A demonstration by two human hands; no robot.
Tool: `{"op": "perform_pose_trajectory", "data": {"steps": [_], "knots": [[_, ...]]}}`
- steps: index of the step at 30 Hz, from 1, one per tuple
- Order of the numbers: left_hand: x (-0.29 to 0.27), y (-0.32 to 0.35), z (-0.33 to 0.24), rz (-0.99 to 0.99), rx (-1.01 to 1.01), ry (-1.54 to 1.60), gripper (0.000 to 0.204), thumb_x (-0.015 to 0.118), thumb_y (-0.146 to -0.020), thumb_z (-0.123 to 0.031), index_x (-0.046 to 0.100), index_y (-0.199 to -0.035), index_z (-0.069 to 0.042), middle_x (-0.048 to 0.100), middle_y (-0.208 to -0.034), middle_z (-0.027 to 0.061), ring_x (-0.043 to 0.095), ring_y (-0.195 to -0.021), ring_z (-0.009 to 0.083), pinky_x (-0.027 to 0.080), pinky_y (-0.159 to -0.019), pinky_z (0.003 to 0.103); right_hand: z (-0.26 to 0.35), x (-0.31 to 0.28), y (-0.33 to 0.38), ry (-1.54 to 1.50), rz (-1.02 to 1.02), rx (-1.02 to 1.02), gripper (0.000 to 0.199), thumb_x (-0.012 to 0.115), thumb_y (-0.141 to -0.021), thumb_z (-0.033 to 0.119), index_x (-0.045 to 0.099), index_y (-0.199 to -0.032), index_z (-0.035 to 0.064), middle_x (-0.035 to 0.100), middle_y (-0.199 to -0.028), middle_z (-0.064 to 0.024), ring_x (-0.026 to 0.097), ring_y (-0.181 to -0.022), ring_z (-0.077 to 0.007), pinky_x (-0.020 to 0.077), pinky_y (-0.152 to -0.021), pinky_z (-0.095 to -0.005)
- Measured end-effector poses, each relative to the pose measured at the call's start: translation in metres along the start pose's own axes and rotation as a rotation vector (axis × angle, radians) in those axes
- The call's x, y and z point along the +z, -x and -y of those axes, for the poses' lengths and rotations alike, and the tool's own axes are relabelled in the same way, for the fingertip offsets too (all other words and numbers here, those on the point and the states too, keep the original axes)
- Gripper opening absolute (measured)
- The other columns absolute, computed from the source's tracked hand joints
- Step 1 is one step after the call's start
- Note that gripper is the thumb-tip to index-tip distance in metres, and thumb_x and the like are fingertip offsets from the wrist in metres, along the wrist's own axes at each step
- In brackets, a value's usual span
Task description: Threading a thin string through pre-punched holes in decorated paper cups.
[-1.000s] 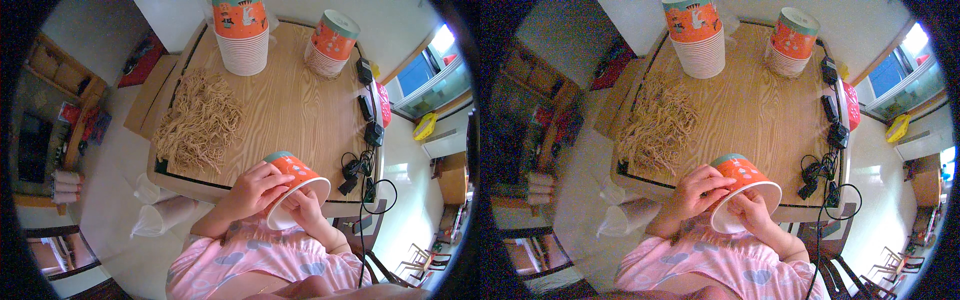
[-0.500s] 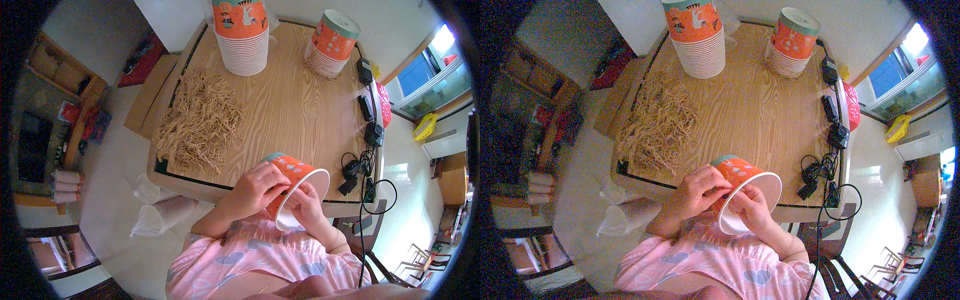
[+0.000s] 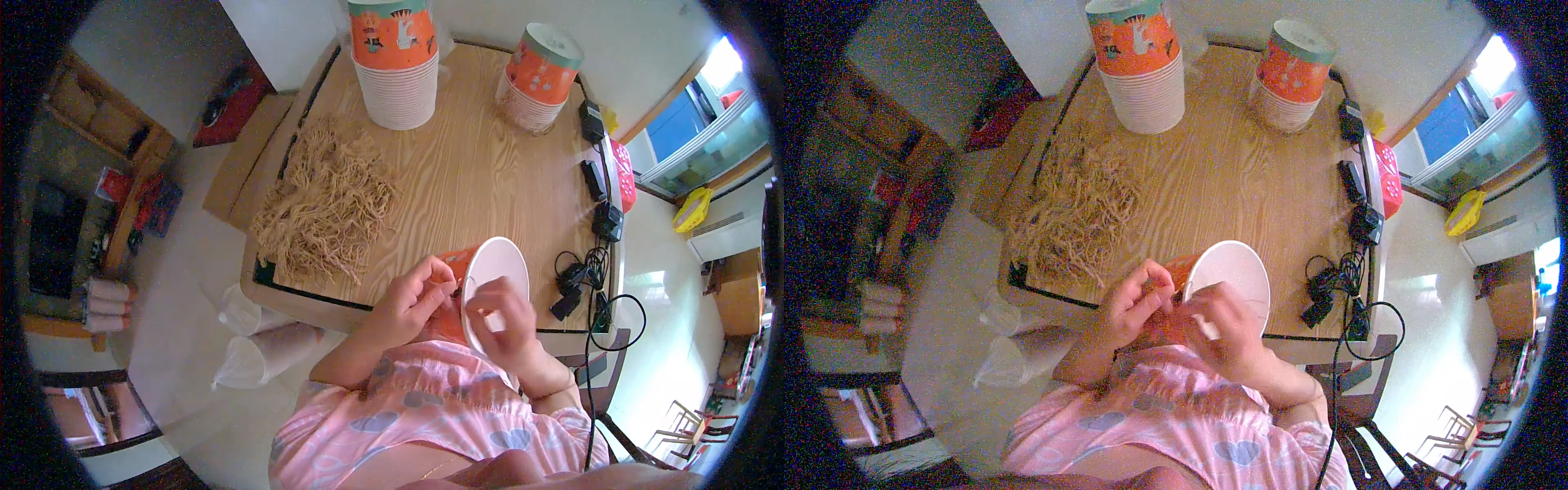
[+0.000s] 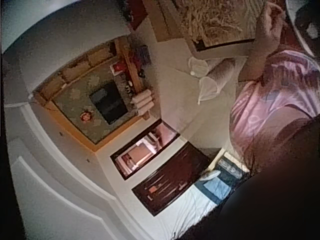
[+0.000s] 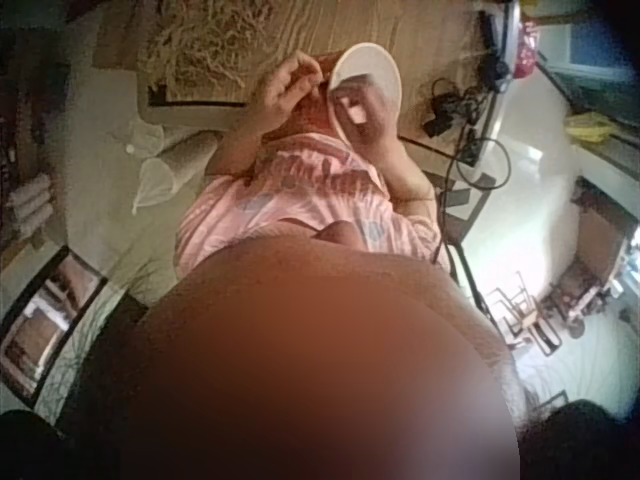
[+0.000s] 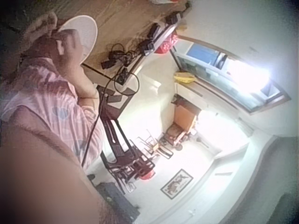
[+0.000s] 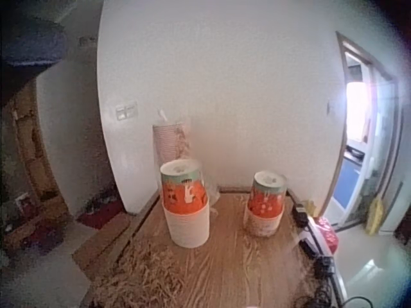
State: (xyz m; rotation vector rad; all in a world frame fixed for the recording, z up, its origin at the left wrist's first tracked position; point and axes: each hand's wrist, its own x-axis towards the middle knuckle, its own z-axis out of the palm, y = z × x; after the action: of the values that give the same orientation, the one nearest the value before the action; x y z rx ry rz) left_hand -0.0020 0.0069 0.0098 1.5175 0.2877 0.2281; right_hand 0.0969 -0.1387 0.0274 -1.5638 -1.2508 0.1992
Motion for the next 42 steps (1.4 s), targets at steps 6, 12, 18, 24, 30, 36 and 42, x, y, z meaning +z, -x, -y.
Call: {"op": "perform_pose_trajectory", "data": {"steps": [6,12,18,24,30,36,42], "knots": [[-0.014,-0.016,0.016,0.059,-0.268,0.385,0.011,0.048,-0.093,-0.02,0.047,-0.094,-0.009,0.05,-0.072,-0.0022,0.049,-0.068,0.0046,0.041,-0.06,0.019,0.017,0.018,-0.009,0.565,0.419,-0.322,0.032,0.06,-0.07,0.029,0.056,-0.094,0.0083,0.055,-0.095,-0.0037,0.05,-0.09,-0.0196,0.0361,-0.073,-0.0335],[-0.014,-0.026,0.042,0.091,-0.333,0.918,0.014,0.046,-0.094,-0.022,0.047,-0.09,-0.008,0.048,-0.068,0.0008,0.048,-0.06,0.0096,0.038,-0.054,0.02,0.022,0.027,-0.008,0.678,0.678,-0.286,0.032,0.053,-0.076,0.025,0.052,-0.103,0.0084,0.055,-0.104,-0.0096,0.05,-0.105,-0.026,0.0364,-0.088,-0.0407],[-0.017,-0.046,0.06,0.165,-0.351,0.911,0.009,0.047,-0.093,-0.017,0.047,-0.09,-0.009,0.043,-0.063,-0.0025,0.036,-0.052,0.0046,0.03,-0.047,0.017,0.012,0.008,-0.011,0.39,0.792,-0.312,0.031,0.056,-0.076,0.023,0.056,-0.104,0.0089,0.056,-0.105,-0.0112,0.055,-0.099,-0.0295,0.0421,-0.087,-0.04],[-0.005,-0.053,0.093,-0.29,0.081,-0.21,0.013,0.05,-0.092,-0.016,0.047,-0.095,-0.003,0.052,-0.08,0.0027,0.051,-0.07,0.0116,0.044,-0.064,0.027,-0.037,-0.043,-0.059,0.613,0.018,-0.003,0.029,0.062,-0.078,0.019,0.057,-0.104,0.0059,0.058,-0.103,-0.0115,0.054,-0.097,-0.0316,0.0442,-0.082,-0.0391],[0.006,-0.06,0.07,-0.28,0.139,-0.278,0.011,0.05,-0.09,-0.012,0.046,-0.095,-0.003,0.059,-0.074,0.0143,0.061,-0.067,0.027,0.046,-0.059,0.035,-0.075,-0.049,-0.037,0.304,0.16,0.382,0.023,0.059,-0.083,0.023,0.064,-0.088,0.0006,0.066,-0.079,-0.0115,0.063,-0.071,-0.0299,0.0499,-0.065,-0.0353],[0.012,-0.072,0.081,-0.152,0.316,-0.369,0.011,0.051,-0.089,-0.011,0.046,-0.095,-0.004,0.06,-0.076,0.0137,0.062,-0.072,0.0314,0.047,-0.059,0.038,-0.12,-0.041,-0.042,-0.328,0.374,0.723,0.019,0.058,-0.085,0.018,0.064,-0.086,-0.0001,0.062,-0.072,-0.0026,0.057,-0.066,-0.0103,0.0459,-0.061,-0.0251],[0.014,-0.084,0.069,-0.126,0.387,-0.406,0.009,0.051,-0.088,-0.01,0.046,-0.094,-0.005,0.06,-0.074,0.0129,0.061,-0.068,0.0326,0.047,-0.056,0.038,-0.116,-0.035,-0.046,-0.4,0.377,0.69,0.016,0.058,-0.086,0.014,0.063,-0.082,0.0001,0.057,-0.066,0.0006,0.05,-0.058,-0.0054,0.039,-0.051,-0.0203]]}}
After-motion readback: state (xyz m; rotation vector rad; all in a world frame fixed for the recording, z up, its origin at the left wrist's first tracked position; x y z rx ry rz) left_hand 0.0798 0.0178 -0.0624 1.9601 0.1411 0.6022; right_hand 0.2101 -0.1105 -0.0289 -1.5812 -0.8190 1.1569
